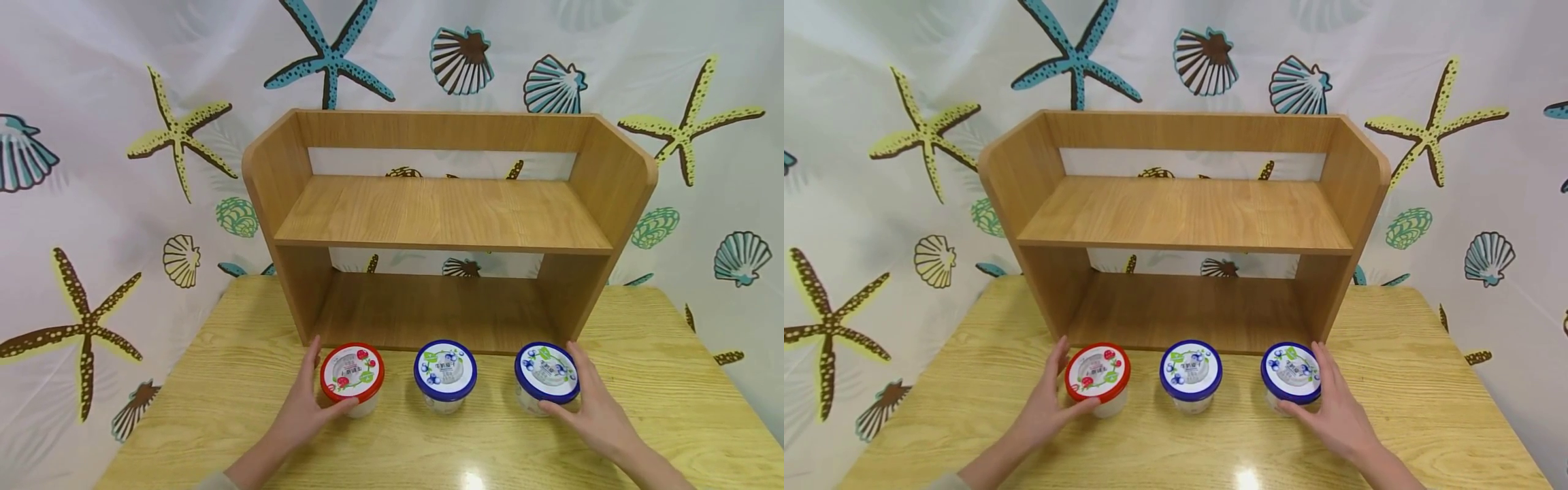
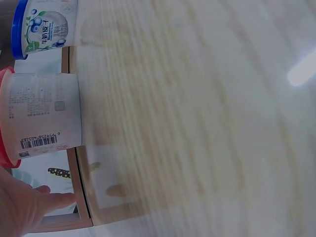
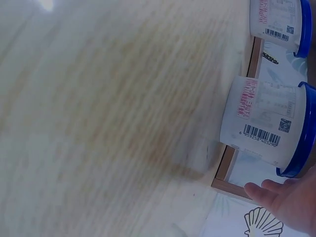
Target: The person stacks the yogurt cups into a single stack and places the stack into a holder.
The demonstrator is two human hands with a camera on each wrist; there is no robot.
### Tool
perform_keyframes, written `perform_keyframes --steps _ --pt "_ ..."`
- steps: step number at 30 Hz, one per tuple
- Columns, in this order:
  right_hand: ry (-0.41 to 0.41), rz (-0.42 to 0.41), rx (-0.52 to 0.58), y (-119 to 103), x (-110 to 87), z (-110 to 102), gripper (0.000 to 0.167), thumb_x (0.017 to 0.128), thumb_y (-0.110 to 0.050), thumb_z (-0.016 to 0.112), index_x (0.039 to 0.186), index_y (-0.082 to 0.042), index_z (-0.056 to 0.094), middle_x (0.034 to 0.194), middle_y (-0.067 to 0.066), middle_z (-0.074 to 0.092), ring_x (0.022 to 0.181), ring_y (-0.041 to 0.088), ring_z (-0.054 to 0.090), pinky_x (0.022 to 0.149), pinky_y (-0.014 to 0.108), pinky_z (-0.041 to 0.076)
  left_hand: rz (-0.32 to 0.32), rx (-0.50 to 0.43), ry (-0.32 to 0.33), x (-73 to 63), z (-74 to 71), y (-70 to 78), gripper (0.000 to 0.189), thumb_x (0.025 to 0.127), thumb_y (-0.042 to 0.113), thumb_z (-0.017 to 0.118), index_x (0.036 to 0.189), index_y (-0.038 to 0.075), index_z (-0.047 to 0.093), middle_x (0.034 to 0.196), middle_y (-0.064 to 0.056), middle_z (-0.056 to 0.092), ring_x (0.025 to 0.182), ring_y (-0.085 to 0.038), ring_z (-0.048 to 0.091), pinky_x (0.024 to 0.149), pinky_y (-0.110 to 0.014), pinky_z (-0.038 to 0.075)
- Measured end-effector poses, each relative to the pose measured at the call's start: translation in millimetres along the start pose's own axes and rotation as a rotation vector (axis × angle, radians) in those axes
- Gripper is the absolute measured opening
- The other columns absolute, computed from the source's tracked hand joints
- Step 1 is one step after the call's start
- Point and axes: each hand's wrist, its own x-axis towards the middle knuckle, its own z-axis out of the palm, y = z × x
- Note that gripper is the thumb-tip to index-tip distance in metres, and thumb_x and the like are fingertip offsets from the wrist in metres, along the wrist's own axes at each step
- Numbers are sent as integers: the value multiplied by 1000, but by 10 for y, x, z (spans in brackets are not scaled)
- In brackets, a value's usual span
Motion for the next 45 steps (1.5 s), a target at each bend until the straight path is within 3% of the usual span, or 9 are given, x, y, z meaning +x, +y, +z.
perform_keyframes --steps 9,18,28,35,45 --pt "-32 109 71 -3 -27 46 115 82 -48 75 154 -3 -2 153 32 15 133 55 25 97 71 29 -17 -44 -16 18 76 -35 120 71 42 86 155 15 5 159 -13 17 143 -36 20 108 -58 23" --pt "-5 107 140 37 -52 102 117 80 -42 79 154 -2 -2 153 33 14 134 54 24 99 70 27 -27 -87 -10 11 120 -22 117 71 36 87 155 18 8 157 -14 21 139 -38 28 108 -59 27" --pt "-10 147 153 35 -46 134 117 79 -41 80 153 -1 -1 153 33 13 135 54 22 101 70 25 -70 -174 48 -68 196 8 114 72 32 87 154 20 8 149 -17 33 134 -37 37 107 -55 31" --pt "3 164 151 31 -28 148 116 78 -43 81 152 1 4 150 34 18 134 54 24 101 69 26 -21 -296 104 -143 292 1 111 73 18 87 152 9 9 148 -20 35 134 -36 36 110 -53 25" --pt "-6 189 185 27 3 160 117 77 -44 81 151 4 4 149 34 20 135 53 24 103 68 24 -30 -322 141 -173 363 25 102 78 13 83 149 7 11 144 -22 39 134 -36 35 111 -52 24"
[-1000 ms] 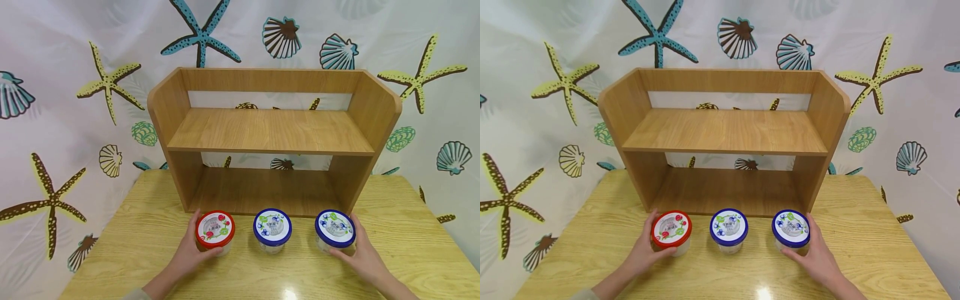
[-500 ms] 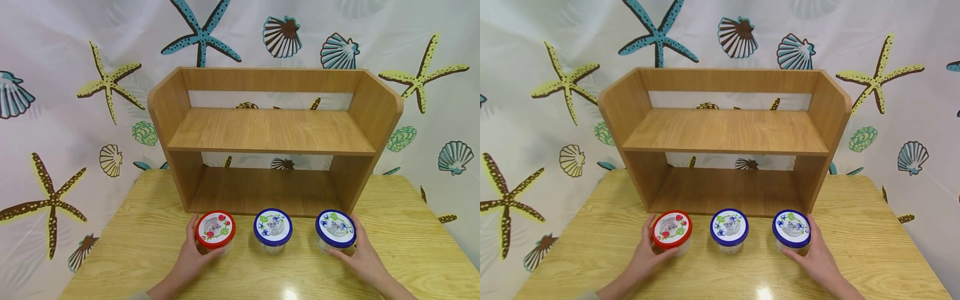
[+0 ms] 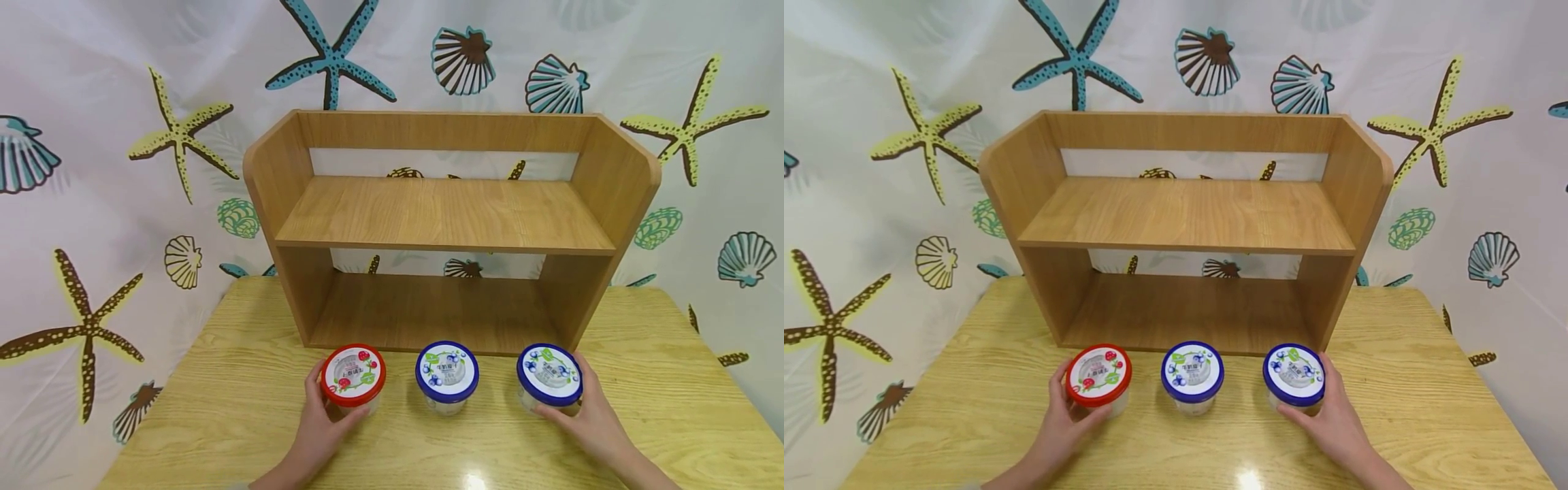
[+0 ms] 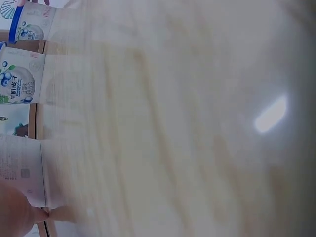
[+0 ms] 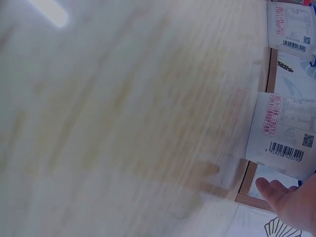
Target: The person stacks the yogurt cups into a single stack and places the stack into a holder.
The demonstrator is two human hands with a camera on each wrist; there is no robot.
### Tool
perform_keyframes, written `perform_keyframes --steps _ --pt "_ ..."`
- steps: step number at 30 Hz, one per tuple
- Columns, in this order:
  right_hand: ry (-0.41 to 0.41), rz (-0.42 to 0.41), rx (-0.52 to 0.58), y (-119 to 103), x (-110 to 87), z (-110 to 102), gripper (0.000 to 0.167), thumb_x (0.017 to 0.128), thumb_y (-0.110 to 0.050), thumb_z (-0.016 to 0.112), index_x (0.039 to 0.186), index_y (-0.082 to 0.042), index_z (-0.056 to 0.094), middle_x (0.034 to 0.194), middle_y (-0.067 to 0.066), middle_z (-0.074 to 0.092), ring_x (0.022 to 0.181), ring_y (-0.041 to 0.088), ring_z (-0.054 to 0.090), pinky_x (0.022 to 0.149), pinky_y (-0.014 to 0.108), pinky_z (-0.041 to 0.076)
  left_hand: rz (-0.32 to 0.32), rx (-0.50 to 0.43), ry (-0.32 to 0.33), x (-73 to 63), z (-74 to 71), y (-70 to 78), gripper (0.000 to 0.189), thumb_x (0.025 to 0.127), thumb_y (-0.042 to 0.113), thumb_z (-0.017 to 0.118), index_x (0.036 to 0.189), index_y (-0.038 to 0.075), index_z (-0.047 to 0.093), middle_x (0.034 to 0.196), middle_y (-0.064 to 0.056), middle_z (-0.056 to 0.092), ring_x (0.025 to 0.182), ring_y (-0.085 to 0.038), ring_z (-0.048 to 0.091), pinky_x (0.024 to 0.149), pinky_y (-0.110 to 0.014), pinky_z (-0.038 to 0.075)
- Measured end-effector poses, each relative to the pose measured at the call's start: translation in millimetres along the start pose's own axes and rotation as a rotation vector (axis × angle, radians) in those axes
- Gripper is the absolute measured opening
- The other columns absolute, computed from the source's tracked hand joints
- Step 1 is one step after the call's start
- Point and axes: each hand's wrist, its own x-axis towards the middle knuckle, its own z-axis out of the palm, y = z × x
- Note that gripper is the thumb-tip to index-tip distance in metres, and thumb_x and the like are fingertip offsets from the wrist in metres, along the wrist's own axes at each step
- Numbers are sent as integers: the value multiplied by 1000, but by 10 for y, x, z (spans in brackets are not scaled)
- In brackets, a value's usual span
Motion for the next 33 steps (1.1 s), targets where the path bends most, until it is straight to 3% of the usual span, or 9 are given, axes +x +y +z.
perform_keyframes --steps 12,22,26,28,30,33 --pt "-13 12 27 12 17 -8 108 83 -40 77 150 6 6 147 34 23 133 52 27 104 66 25 52 -49 53 -33 56 -57 97 79 8 81 148 9 13 142 -19 42 130 -30 39 109 -49 29" --pt "-22 45 39 11 41 -12 107 83 -41 77 149 6 7 147 34 23 134 51 26 105 65 24 34 -80 60 -52 86 -26 96 81 8 79 148 9 11 140 -21 42 129 -32 40 109 -48 29" --pt "-22 51 47 13 54 -12 107 83 -41 77 149 6 7 147 34 24 134 51 26 105 65 25 19 -85 58 -47 86 -27 96 81 8 79 148 9 10 140 -21 42 129 -31 40 106 -29 33" --pt "-19 49 48 16 57 -15 107 83 -40 77 149 6 7 147 34 24 134 51 27 105 65 25 12 -88 59 -46 86 -29 96 81 8 79 148 9 11 140 -21 42 129 -31 40 106 -27 32" --pt "-16 45 52 18 58 -20 106 83 -39 77 149 6 7 147 34 25 134 51 28 105 64 26 6 -103 57 -47 85 -26 95 81 8 79 148 10 11 141 -21 40 130 -32 38 108 -31 31" --pt "-8 36 58 6 59 -38 106 83 -39 77 149 6 7 147 34 25 133 50 29 104 64 28 -9 -118 51 -51 84 -19 96 82 8 78 148 11 9 143 -21 37 132 -34 35 110 -47 27"
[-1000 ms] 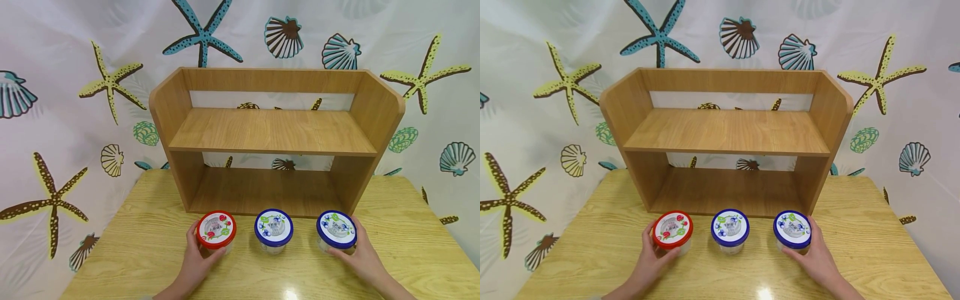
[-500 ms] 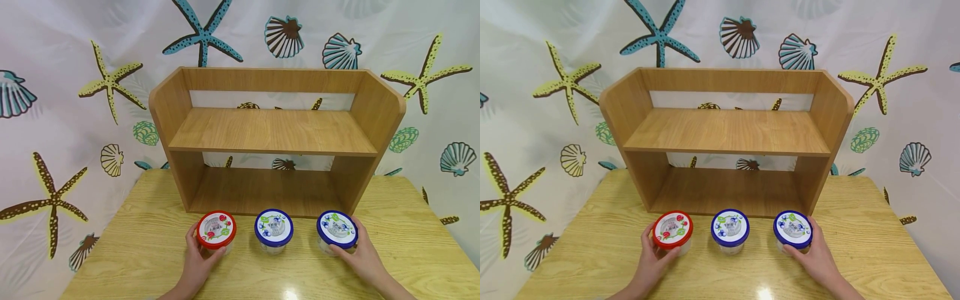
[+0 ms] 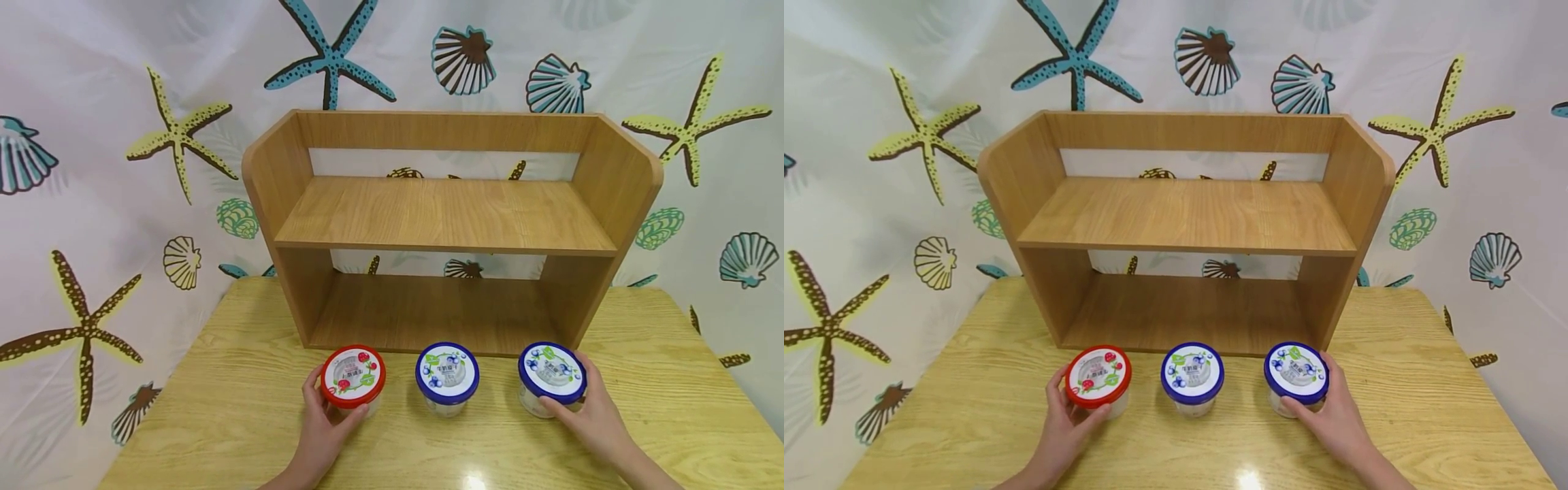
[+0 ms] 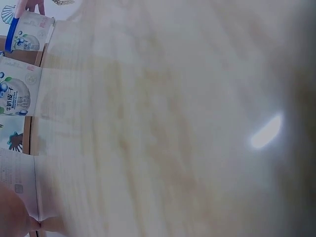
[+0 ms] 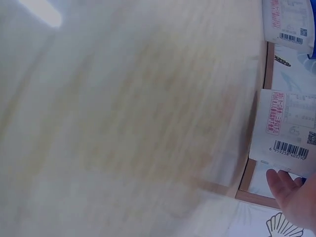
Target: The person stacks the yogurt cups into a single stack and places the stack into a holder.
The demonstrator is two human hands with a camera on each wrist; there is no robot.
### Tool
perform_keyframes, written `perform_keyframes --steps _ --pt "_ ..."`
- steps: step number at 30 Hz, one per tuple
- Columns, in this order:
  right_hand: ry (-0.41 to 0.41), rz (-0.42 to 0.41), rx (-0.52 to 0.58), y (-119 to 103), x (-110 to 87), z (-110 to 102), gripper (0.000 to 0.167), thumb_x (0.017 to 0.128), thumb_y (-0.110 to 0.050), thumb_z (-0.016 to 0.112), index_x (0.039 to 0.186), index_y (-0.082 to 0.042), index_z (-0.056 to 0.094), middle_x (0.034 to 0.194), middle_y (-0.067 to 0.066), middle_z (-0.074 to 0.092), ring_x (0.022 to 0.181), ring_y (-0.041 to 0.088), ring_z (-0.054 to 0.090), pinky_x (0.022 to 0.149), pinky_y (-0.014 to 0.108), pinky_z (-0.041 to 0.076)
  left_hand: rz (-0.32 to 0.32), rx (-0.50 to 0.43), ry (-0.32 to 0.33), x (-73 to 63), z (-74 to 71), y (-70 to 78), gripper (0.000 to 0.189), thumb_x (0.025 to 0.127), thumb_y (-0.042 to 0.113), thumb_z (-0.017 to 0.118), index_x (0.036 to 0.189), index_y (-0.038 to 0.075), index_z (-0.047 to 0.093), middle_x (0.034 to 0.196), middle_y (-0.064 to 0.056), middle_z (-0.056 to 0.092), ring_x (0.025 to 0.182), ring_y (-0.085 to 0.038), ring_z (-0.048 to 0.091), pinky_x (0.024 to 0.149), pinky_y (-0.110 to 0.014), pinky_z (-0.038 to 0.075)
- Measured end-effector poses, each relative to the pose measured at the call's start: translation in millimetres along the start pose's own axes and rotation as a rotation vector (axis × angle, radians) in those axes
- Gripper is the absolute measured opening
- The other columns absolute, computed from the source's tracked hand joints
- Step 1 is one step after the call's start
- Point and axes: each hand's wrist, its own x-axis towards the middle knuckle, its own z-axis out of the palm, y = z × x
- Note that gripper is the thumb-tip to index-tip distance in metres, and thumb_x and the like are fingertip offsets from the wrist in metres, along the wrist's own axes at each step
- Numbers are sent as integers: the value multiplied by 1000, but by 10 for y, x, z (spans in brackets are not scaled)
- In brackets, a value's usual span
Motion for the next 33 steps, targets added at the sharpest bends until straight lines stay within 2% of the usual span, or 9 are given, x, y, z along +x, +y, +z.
perform_keyframes --steps 6,13,19,21,23,27,30,33 --pt "50 -67 4 -70 3 -53 100 85 -35 77 149 4 12 145 32 30 127 47 39 97 61 39 -2 4 4 2 1 -4 95 82 8 79 148 11 10 141 -22 38 131 -34 36 110 -51 27" --pt "84 -129 68 -247 68 -138 97 84 -28 78 150 3 13 147 30 27 130 47 35 99 60 38 2 36 6 4 -10 -15 96 82 10 79 147 11 10 139 -21 42 129 -32 40 108 -45 31" --pt "80 -166 90 -461 107 -182 97 84 -27 78 152 -2 14 145 28 32 125 45 42 97 56 41 -15 35 1 3 -15 0 96 82 11 79 148 12 10 139 -20 42 128 -30 41 108 -41 32" --pt "82 -192 99 -532 121 -184 96 83 -25 79 152 -3 16 144 26 35 123 42 45 96 50 44 -19 25 0 3 -14 11 96 82 11 79 148 12 10 140 -20 42 129 -31 40 108 -44 32" --pt "81 -224 111 -593 143 -178 94 83 -23 79 151 -4 18 143 24 37 122 40 47 94 39 46 -21 19 0 3 -12 23 95 82 10 79 147 12 10 139 -21 42 128 -32 40 108 -45 32" --pt "65 -273 146 -700 196 -139 92 82 -19 80 151 -7 20 141 21 41 119 35 49 88 22 43 -23 18 2 2 -11 39 95 81 9 79 147 10 10 139 -22 42 128 -32 41 108 -47 31" --pt "47 -293 167 -792 229 -94 93 81 -18 81 151 -10 22 140 20 42 117 33 50 90 30 46 -22 20 5 2 -11 46 95 81 8 80 146 10 11 139 -22 42 128 -32 41 108 -48 31" --pt "24 -325 191 -887 258 -39 94 79 -16 83 151 -11 23 140 20 43 120 35 49 94 45 46 -19 20 6 6 -10 46 95 81 9 80 146 9 11 138 -22 43 128 -31 41 108 -48 31"
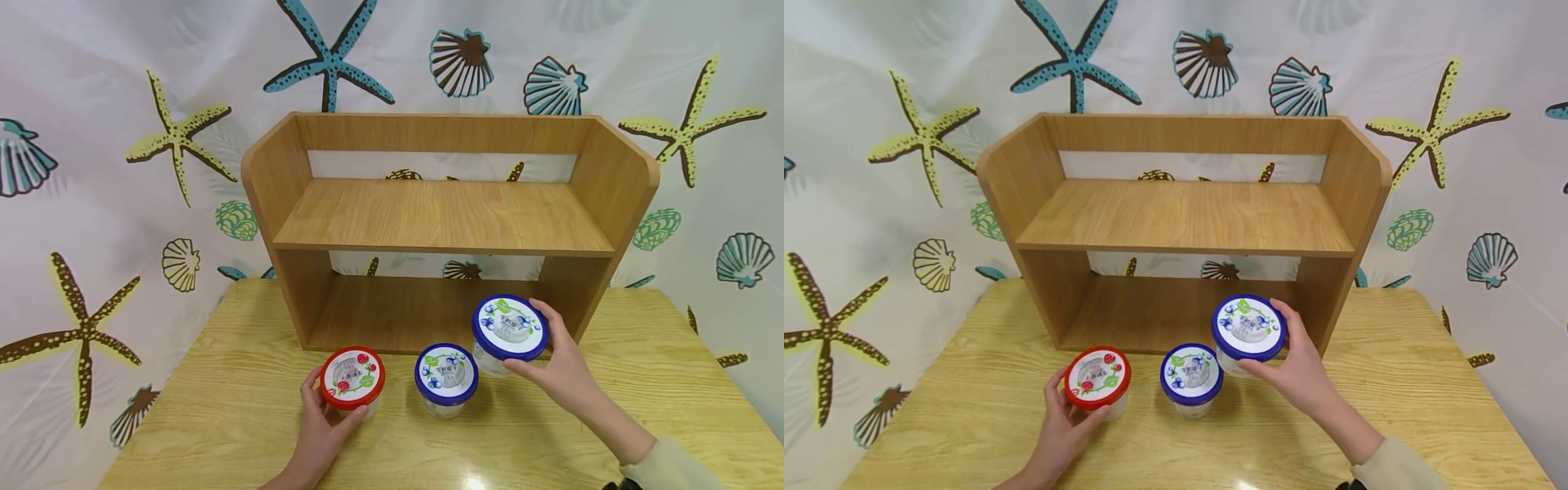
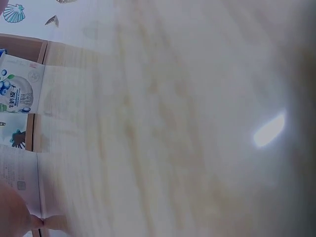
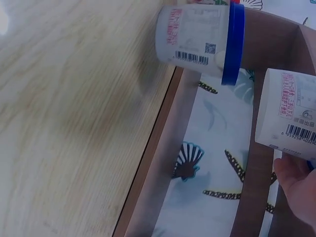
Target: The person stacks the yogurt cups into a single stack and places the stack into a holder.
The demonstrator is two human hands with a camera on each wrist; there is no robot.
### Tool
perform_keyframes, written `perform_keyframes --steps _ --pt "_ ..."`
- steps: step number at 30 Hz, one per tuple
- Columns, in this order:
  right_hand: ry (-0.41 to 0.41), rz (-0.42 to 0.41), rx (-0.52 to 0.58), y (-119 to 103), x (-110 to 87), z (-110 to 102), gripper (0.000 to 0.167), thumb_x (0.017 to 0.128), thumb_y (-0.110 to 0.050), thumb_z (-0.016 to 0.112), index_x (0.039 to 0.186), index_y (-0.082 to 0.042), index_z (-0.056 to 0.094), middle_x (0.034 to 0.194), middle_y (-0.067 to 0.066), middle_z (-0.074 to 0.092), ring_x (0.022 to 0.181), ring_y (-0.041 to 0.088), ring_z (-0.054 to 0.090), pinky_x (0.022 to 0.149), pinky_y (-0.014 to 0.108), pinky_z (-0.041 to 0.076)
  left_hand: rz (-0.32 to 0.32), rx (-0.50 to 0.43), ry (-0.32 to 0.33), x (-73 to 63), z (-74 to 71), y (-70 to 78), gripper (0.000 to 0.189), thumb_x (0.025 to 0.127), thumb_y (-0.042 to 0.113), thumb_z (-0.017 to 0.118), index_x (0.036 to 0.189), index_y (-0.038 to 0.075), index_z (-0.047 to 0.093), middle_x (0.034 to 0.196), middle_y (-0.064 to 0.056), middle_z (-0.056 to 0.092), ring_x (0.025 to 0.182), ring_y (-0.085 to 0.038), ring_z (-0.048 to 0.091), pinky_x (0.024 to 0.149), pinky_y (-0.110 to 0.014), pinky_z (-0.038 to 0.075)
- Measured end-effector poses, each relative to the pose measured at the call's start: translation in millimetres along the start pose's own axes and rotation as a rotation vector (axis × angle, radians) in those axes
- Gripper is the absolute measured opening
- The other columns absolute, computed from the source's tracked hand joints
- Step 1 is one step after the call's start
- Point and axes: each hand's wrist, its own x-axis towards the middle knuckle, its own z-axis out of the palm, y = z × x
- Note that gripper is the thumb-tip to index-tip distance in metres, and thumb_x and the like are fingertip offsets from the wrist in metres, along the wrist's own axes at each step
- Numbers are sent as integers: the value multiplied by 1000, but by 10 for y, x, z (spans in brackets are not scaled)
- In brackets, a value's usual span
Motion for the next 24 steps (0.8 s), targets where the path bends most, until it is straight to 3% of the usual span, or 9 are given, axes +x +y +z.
perform_keyframes --steps 4,10,16,21,24 --pt "-33 -63 36 -68 81 112 93 77 -12 84 149 -10 25 140 19 43 123 35 47 98 54 42 8 -1 0 -2 -5 -12 95 81 9 80 146 9 11 138 -22 43 128 -32 41 108 -48 30" --pt "-86 -152 75 -126 236 278 92 75 -9 85 148 -8 28 139 17 45 124 33 47 101 54 39 5 -9 3 -7 -5 -12 95 81 8 80 146 9 11 139 -22 43 129 -32 41 110 -49 28" --pt "-144 -179 138 -181 348 449 93 76 -14 85 148 -6 27 140 17 44 123 33 48 100 54 40 -12 -17 4 3 11 -22 95 81 9 80 146 8 10 141 -21 40 130 -32 39 111 -50 27" --pt "-179 -180 186 -248 432 613 95 77 -25 85 149 -8 26 140 17 43 123 32 48 100 54 41 2 -24 22 1 17 -47 95 79 4 80 146 6 13 138 -20 43 127 -28 42 103 -24 35" --pt "-199 -182 200 -280 482 723 96 76 -30 85 149 -10 26 140 16 43 123 32 48 99 53 42 15 -14 26 -3 18 -48 95 79 4 80 146 6 13 138 -20 43 126 -27 42 96 -14 35"
